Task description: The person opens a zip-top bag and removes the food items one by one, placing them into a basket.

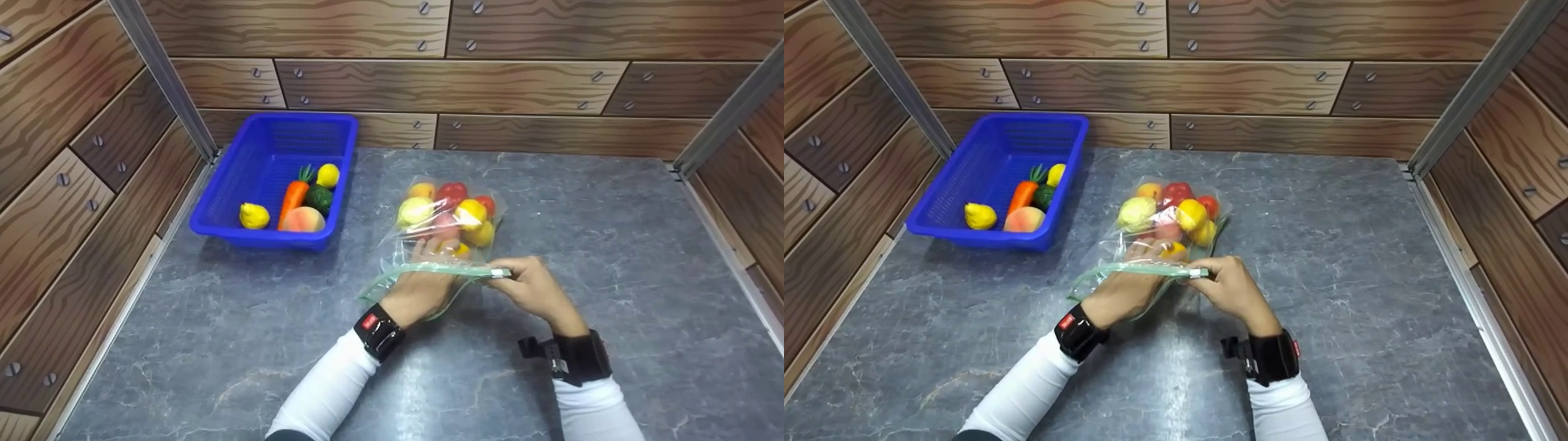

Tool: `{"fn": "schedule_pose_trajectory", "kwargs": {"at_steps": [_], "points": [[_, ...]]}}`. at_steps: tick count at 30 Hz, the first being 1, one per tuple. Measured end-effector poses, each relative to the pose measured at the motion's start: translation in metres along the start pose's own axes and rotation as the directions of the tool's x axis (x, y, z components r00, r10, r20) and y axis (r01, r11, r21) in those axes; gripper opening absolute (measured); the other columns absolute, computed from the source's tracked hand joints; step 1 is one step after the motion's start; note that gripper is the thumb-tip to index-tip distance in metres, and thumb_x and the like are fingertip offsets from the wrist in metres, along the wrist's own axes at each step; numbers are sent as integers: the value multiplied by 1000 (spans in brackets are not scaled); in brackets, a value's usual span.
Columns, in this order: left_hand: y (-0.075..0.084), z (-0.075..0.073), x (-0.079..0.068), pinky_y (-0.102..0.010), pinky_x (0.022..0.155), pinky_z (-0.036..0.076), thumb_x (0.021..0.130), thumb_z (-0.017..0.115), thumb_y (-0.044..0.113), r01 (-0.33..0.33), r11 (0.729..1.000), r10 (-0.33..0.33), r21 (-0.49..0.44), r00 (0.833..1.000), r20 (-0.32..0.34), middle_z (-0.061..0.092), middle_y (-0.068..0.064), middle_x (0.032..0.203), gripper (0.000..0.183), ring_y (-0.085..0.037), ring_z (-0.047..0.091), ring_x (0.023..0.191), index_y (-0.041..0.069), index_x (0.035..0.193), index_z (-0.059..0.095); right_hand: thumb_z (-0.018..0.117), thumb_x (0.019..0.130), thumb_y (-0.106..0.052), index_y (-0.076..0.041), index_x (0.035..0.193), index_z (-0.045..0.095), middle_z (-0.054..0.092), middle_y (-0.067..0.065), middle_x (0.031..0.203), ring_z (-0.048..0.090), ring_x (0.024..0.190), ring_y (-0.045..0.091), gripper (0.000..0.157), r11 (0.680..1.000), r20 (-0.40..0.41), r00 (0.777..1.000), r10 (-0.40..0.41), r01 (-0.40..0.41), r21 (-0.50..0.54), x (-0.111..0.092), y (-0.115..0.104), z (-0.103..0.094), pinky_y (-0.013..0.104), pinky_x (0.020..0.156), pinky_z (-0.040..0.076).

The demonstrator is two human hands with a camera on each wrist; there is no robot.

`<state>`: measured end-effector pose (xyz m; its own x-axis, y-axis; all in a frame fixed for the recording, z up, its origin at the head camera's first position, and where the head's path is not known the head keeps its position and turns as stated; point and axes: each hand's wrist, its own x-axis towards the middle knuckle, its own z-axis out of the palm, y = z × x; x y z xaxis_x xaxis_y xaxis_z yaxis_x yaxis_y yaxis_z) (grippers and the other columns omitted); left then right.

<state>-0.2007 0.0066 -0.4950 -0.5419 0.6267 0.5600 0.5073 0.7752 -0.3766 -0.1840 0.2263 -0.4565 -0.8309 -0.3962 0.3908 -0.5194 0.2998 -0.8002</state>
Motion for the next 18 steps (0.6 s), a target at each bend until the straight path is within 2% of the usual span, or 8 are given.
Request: {"fn": "schedule_pose_trajectory", "kwargs": {"at_steps": [4, 7, 9, 11, 14, 15, 17, 18], "points": [[-4, -2, -1, -40, 99, 55, 104, 50, 50, 25, 997, -24, -70, 1000, 14, 63, -6, 136, 40, -26, 63, 119, 26, 133, 65, 72, 86, 12, 9, 91, 76, 76, 20, 85, 62, 70, 0, 7, 1000, 4, 1000, 1, -1, -13, 0, 1, 1, 14, 62, 53], [-9, -6, -1, -45, 97, 56, 103, 51, 53, 66, 981, -49, -182, 994, 98, 60, -8, 143, 45, -32, 62, 124, 25, 136, 65, 74, 86, 10, 9, 91, 76, 76, 19, 85, 62, 69, 0, 6, 999, 4, 1000, 12, -12, -29, 0, 2, 1, 14, 61, 52], [-12, -8, 2, -49, 99, 55, 103, 52, 53, 119, 952, -69, -283, 981, 181, 57, -9, 146, 47, -34, 60, 127, 23, 137, 64, 75, 85, 9, 8, 91, 77, 76, 19, 85, 62, 68, 1, 6, 999, 4, 1000, 19, -19, -34, 0, 2, 1, 15, 60, 52], [-16, -9, 5, -53, 100, 54, 103, 54, 50, 191, 906, -89, -378, 958, 271, 54, -9, 148, 46, -36, 58, 129, 22, 137, 64, 75, 85, 9, 7, 91, 77, 76, 19, 85, 61, 67, 1, 6, 999, 6, 1000, 25, -25, -38, 0, 2, 1, 15, 59, 51], [-20, -7, 6, -55, 104, 51, 98, 66, 39, 290, 838, -113, -462, 921, 372, 52, -11, 149, 46, -38, 56, 128, 17, 138, 63, 75, 86, 8, 7, 91, 76, 76, 20, 86, 62, 68, 2, 5, 999, 15, 999, 34, -33, -37, 1, 1, 1, 16, 59, 51], [-21, -7, 5, -54, 104, 51, 95, 71, 34, 305, 828, -118, -471, 915, 386, 52, -12, 148, 47, -38, 57, 127, 15, 136, 63, 74, 86, 8, 7, 91, 76, 76, 20, 87, 62, 68, 3, 5, 999, 17, 999, 36, -35, -40, 1, 1, 1, 16, 60, 51], [-23, -6, 3, -50, 105, 51, 89, 76, 23, 310, 817, -121, -486, 917, 381, 56, -15, 142, 46, -37, 59, 124, 12, 131, 65, 74, 87, 8, 8, 91, 76, 76, 20, 86, 60, 67, 2, 5, 998, 23, 998, 51, -51, -29, 1, 1, 1, 15, 59, 50], [-23, -6, 2, -47, 103, 53, 85, 78, 18, 304, 813, -121, -497, 923, 366, 58, -15, 138, 43, -35, 61, 120, 12, 126, 66, 73, 87, 8, 8, 91, 76, 76, 20, 86, 60, 67, 2, 5, 998, 25, 998, 57, -56, -23, 1, 1, 1, 15, 59, 50]]}}
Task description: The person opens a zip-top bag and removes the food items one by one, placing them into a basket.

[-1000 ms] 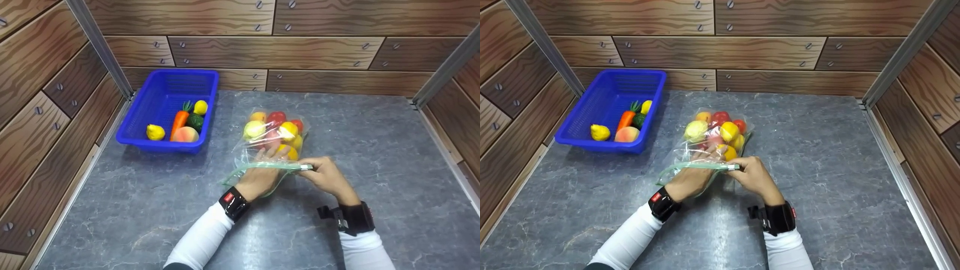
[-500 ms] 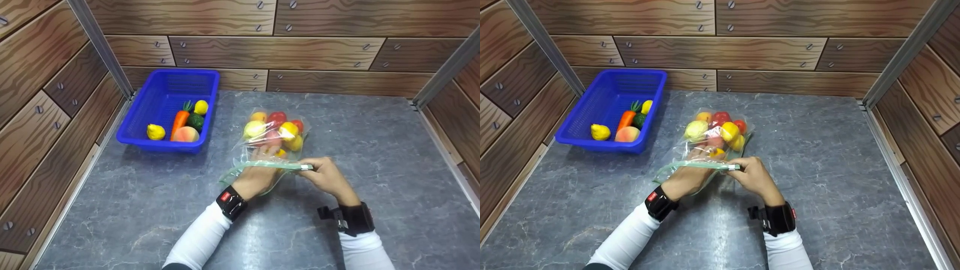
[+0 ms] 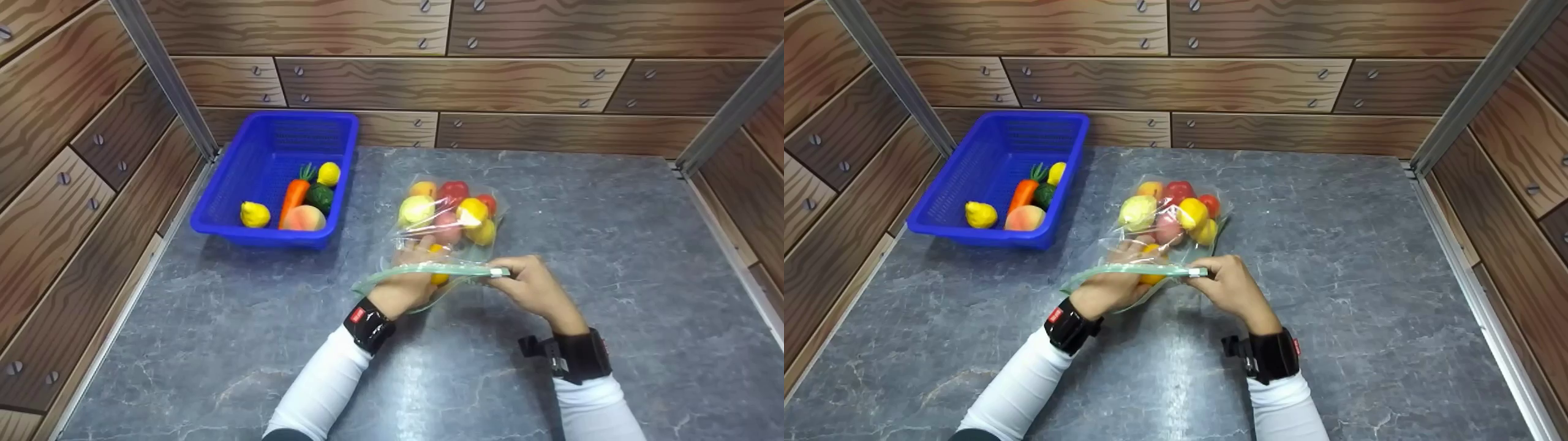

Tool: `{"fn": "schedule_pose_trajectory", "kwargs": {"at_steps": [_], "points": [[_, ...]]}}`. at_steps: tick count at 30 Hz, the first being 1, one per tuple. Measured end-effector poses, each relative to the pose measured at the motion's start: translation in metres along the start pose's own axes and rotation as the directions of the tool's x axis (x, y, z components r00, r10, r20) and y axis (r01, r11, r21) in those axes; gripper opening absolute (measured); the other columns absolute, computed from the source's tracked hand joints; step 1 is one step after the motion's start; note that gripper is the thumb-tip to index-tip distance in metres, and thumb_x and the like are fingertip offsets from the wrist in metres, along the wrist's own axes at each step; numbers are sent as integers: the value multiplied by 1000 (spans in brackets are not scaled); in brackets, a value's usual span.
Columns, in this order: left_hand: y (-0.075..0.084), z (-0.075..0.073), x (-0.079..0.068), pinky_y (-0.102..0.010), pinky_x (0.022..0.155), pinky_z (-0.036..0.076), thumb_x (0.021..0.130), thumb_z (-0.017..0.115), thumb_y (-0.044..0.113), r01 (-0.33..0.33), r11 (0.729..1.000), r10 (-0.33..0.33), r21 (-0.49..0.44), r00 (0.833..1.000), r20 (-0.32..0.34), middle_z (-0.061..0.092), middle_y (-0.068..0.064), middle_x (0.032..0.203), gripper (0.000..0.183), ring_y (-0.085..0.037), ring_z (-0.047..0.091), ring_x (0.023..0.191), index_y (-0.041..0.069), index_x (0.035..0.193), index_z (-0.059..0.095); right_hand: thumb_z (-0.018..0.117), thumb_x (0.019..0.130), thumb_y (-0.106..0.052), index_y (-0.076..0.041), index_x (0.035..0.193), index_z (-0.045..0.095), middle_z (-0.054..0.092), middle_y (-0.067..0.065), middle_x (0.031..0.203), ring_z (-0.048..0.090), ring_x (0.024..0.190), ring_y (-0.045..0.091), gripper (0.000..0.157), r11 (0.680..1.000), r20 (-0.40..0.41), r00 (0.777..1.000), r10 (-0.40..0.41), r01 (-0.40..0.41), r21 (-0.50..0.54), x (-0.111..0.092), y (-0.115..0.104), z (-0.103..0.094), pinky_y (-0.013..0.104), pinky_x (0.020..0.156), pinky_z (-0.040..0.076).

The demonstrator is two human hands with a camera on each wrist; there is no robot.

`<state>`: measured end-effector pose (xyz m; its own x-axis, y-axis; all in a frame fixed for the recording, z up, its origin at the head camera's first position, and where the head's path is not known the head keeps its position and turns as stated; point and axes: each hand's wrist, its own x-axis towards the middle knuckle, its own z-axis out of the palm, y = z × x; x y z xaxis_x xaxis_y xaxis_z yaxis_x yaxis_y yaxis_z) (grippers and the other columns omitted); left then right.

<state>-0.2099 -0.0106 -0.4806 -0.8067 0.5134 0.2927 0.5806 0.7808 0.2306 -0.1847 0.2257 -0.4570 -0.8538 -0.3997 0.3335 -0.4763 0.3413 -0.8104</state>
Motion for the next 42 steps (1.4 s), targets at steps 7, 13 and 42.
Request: {"fn": "schedule_pose_trajectory", "kwargs": {"at_steps": [7, 13, 42], "points": [[-2, -7, 0, -40, 104, 52, 88, 75, 16, -46, 999, 46, -6, 997, 56, 62, -15, 132, 41, -30, 62, 118, 14, 127, 65, 73, 88, 8, 9, 92, 76, 76, 19, 85, 58, 65, 1, 5, 1000, 0, 1000, 11, -11, 8, 0, 0, 0, 15, 58, 49], [1, -20, -6, -38, 108, 50, 103, 57, 26, -25, 997, 13, 69, 986, 164, 60, -19, 139, 39, -30, 60, 127, 7, 138, 60, 73, 89, 7, 8, 93, 76, 76, 20, 87, 60, 66, 3, 6, 1000, 11, 1000, -2, 2, -16, 1, 0, 0, 16, 59, 50], [20, -77, -33, -36, 105, 50, 85, 84, 28, -163, 984, 140, 65, 953, 269, 67, -3, 122, 62, -22, 66, 110, 13, 139, 58, 72, 90, 5, 7, 98, 77, 77, 19, 90, 69, 75, 1, 9, 999, 21, 999, 35, -36, 35, 2, 0, -1, 24, 66, 59]]}}
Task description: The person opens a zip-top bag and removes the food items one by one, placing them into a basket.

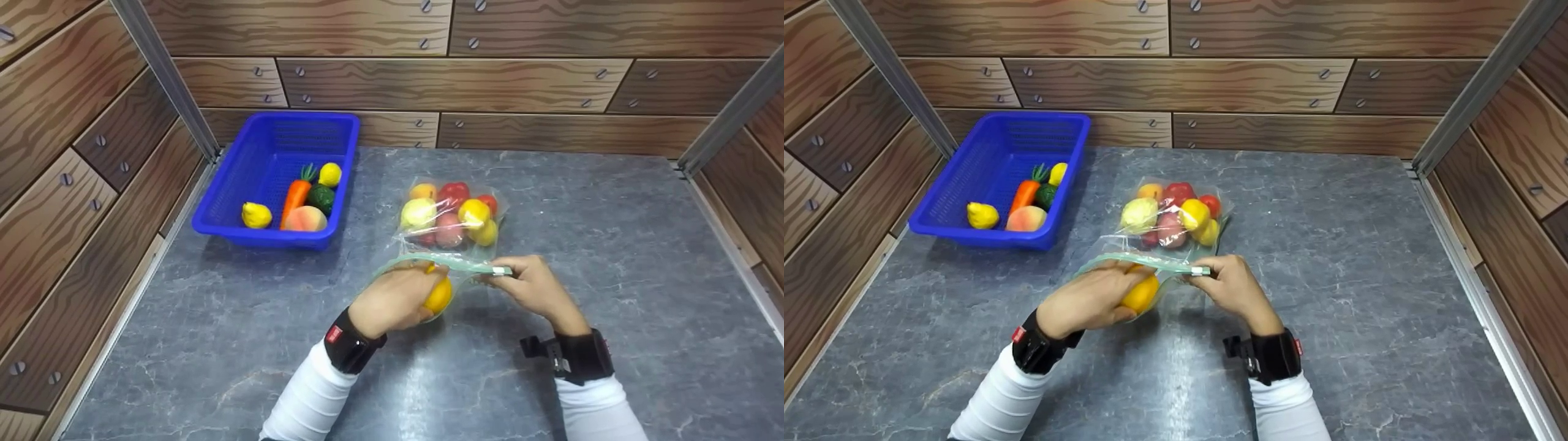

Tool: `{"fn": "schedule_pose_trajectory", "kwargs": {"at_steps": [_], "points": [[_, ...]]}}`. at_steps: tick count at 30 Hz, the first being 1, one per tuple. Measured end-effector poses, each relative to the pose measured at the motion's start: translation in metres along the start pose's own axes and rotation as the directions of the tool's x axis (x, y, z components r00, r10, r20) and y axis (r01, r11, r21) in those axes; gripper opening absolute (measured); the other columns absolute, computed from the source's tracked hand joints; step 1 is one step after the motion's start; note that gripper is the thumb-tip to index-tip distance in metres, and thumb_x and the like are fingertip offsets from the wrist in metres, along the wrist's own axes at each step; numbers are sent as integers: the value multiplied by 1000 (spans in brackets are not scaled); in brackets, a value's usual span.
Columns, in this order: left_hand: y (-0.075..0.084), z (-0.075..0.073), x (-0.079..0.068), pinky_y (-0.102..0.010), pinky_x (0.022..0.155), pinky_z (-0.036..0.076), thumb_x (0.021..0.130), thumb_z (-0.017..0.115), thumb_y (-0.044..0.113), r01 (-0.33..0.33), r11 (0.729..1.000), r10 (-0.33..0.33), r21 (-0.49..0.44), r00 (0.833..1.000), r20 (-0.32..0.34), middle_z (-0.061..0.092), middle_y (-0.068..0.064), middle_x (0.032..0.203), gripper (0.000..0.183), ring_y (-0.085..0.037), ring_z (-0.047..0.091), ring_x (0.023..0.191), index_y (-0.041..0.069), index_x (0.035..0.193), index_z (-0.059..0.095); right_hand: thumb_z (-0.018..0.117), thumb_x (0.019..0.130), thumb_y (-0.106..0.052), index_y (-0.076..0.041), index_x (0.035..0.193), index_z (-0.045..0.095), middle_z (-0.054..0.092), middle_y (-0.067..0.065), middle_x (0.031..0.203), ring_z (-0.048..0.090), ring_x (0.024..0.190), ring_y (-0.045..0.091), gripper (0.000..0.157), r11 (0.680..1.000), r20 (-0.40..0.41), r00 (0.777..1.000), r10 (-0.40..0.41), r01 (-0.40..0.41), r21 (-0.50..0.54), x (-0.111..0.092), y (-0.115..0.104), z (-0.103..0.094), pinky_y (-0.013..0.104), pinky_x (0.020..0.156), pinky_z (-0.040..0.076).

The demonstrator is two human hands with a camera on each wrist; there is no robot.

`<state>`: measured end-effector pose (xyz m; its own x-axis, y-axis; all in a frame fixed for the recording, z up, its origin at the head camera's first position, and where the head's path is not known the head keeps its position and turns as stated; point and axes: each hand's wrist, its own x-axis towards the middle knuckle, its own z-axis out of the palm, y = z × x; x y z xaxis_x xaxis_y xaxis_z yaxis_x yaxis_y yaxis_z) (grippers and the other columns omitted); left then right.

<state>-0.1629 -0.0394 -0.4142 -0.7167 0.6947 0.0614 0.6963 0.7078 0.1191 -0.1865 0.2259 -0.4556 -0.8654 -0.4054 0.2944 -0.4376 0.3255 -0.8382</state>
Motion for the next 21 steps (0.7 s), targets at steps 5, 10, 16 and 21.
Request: {"fn": "schedule_pose_trajectory", "kwargs": {"at_steps": [5, 10, 16, 21], "points": [[0, -7, -5, -41, 100, 53, 87, 83, 28, -30, 998, 30, -46, 999, 11, 62, -10, 130, 67, -27, 66, 104, 11, 144, 53, 72, 91, 6, 9, 99, 76, 77, 21, 91, 71, 78, 3, 10, 1000, 6, 1000, -1, 1, 17, 0, 1, 0, 25, 68, 60], [-1, -12, -11, -38, 94, 54, 87, 84, 27, -92, 995, 90, -50, 995, -40, 63, -9, 122, 66, -25, 65, 98, 9, 142, 53, 71, 91, 6, 9, 99, 76, 76, 22, 91, 71, 79, 3, 10, 1000, 5, 1000, 3, -3, 27, 0, 2, 0, 21, 70, 59], [-2, -18, -15, -37, 90, 54, 86, 85, 29, -116, 991, 112, -73, 993, -48, 60, -8, 119, 68, -24, 61, 97, 10, 143, 51, 72, 91, 4, 8, 99, 77, 77, 20, 91, 70, 77, 2, 10, 1000, -4, 1000, 19, -19, 10, 0, -1, 0, 22, 68, 59], [-2, -23, -17, -35, 92, 53, 85, 86, 30, -113, 986, 110, -119, 993, -33, 58, -6, 126, 72, -23, 59, 102, 13, 145, 49, 74, 90, 4, 8, 98, 77, 77, 20, 90, 67, 73, 1, 10, 999, -20, 999, 33, -33, -5, 0, -2, 1, 17, 65, 56]]}}
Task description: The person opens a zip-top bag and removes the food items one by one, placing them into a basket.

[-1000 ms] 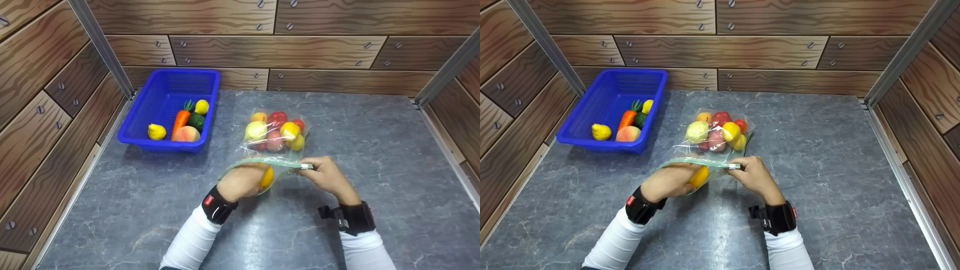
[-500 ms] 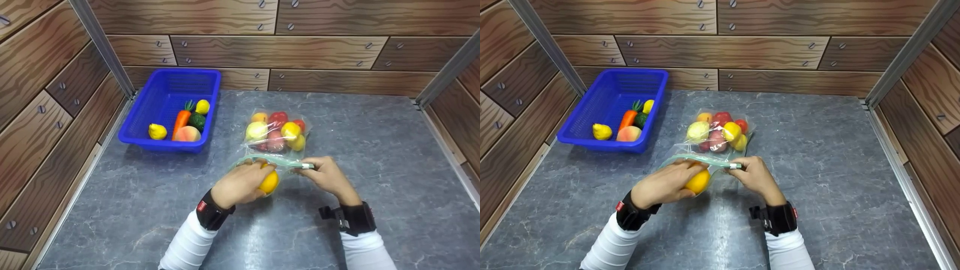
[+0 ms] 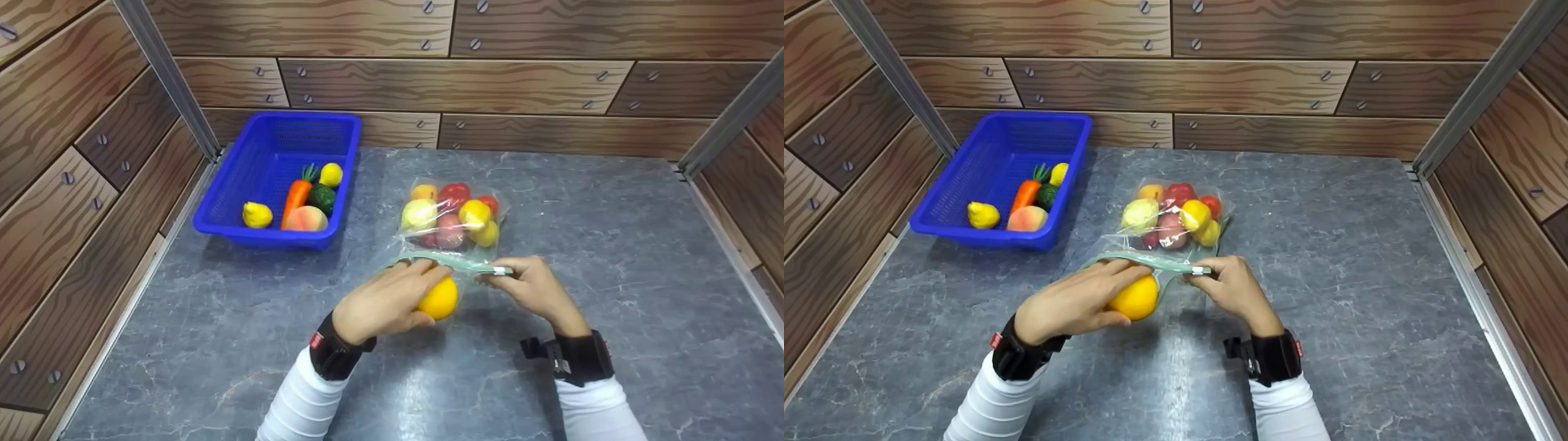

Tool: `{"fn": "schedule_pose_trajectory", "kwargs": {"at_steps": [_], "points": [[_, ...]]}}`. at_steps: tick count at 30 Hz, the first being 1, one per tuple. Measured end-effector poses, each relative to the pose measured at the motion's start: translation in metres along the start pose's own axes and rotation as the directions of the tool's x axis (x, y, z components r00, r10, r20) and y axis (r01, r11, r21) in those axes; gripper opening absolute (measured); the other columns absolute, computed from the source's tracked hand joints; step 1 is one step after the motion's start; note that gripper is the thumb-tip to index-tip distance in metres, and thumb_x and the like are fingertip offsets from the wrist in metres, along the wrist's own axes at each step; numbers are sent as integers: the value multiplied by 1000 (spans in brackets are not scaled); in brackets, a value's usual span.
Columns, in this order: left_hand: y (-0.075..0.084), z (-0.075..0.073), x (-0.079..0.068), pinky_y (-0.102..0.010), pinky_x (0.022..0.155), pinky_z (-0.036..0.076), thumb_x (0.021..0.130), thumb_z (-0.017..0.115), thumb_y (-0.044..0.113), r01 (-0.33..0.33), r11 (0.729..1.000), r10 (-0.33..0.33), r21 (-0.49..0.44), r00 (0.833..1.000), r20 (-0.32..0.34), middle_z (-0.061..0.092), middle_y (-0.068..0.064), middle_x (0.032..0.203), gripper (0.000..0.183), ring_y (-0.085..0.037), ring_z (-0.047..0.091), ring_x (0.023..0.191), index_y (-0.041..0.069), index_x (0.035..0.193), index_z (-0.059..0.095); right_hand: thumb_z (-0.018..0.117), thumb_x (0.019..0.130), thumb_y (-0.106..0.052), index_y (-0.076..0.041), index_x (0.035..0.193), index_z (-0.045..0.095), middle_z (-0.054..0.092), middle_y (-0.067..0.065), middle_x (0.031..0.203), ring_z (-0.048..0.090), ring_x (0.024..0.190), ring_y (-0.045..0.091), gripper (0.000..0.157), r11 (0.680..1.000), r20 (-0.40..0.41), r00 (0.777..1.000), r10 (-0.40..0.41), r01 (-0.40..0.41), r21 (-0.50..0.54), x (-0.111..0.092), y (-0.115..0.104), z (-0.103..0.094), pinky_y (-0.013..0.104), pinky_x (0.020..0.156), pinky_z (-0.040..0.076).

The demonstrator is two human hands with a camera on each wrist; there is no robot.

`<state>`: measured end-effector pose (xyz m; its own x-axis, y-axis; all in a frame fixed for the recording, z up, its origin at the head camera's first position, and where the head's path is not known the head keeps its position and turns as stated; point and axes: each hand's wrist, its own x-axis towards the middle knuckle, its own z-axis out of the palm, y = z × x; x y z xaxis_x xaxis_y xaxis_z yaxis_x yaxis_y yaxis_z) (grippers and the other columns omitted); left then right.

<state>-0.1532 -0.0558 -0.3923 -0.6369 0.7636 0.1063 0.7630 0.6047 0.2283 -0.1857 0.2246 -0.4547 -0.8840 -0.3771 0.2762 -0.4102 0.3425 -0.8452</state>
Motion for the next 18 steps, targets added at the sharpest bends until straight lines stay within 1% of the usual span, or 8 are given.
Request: {"fn": "schedule_pose_trajectory", "kwargs": {"at_steps": [3, 6, 8, 11, 13, 16, 18], "points": [[0, -4, -3, -34, 94, 51, 85, 86, 29, -23, 1000, 23, -20, 1000, -15, 57, -5, 128, 73, -23, 58, 103, 13, 146, 50, 73, 90, 5, 9, 98, 77, 76, 21, 90, 67, 73, 1, 10, 1000, -1, 1000, -2, 2, -1, 0, 0, 0, 16, 65, 56], [0, -9, -6, -34, 98, 50, 85, 86, 27, -55, 997, 53, -62, 998, -25, 57, -5, 131, 75, -24, 58, 106, 12, 148, 49, 73, 90, 5, 9, 98, 77, 76, 21, 90, 68, 73, 1, 9, 1000, 0, 1000, -10, 10, 1, 0, 0, 0, 17, 66, 56], [-1, -12, -7, -35, 103, 49, 85, 86, 27, -74, 992, 72, -105, 997, -28, 56, -5, 137, 77, -23, 57, 112, 12, 150, 48, 73, 90, 5, 8, 98, 77, 77, 20, 90, 68, 74, 2, 9, 1000, 1, 1000, -15, 15, -1, 0, 0, 0, 17, 66, 56], [-2, -16, -8, -35, 112, 44, 86, 85, 28, -97, 980, 93, -175, 995, -28, 53, -4, 146, 79, -22, 55, 124, 13, 153, 45, 73, 90, 4, 7, 98, 77, 77, 19, 89, 68, 73, 5, 9, 1000, -1, 1000, -17, 17, -9, 0, 0, 0, 17, 66, 56], [-4, -18, -9, -35, 115, 42, 87, 84, 28, -113, 970, 108, -215, 994, -35, 52, -4, 148, 79, -21, 52, 129, 13, 153, 45, 73, 90, 4, 7, 98, 77, 77, 19, 89, 68, 73, 6, 9, 1000, -2, 1000, -16, 16, -12, 1, 0, 0, 17, 66, 55], [-6, -21, -10, -34, 117, 40, 88, 83, 29, -147, 954, 135, -262, 989, -61, 52, -4, 148, 77, -20, 51, 132, 11, 152, 46, 73, 90, 4, 8, 98, 77, 77, 20, 89, 69, 74, 6, 10, 1000, 0, 1000, -14, 14, -4, 0, 0, 0, 17, 66, 55], [-8, -22, -11, -34, 116, 40, 89, 83, 30, -169, 943, 150, -286, 985, -88, 52, -5, 147, 76, -20, 51, 132, 10, 152, 46, 73, 90, 5, 8, 99, 77, 77, 20, 90, 68, 74, 4, 10, 1000, 0, 1000, -9, 9, 2, 1, 0, 0, 17, 66, 55]]}}
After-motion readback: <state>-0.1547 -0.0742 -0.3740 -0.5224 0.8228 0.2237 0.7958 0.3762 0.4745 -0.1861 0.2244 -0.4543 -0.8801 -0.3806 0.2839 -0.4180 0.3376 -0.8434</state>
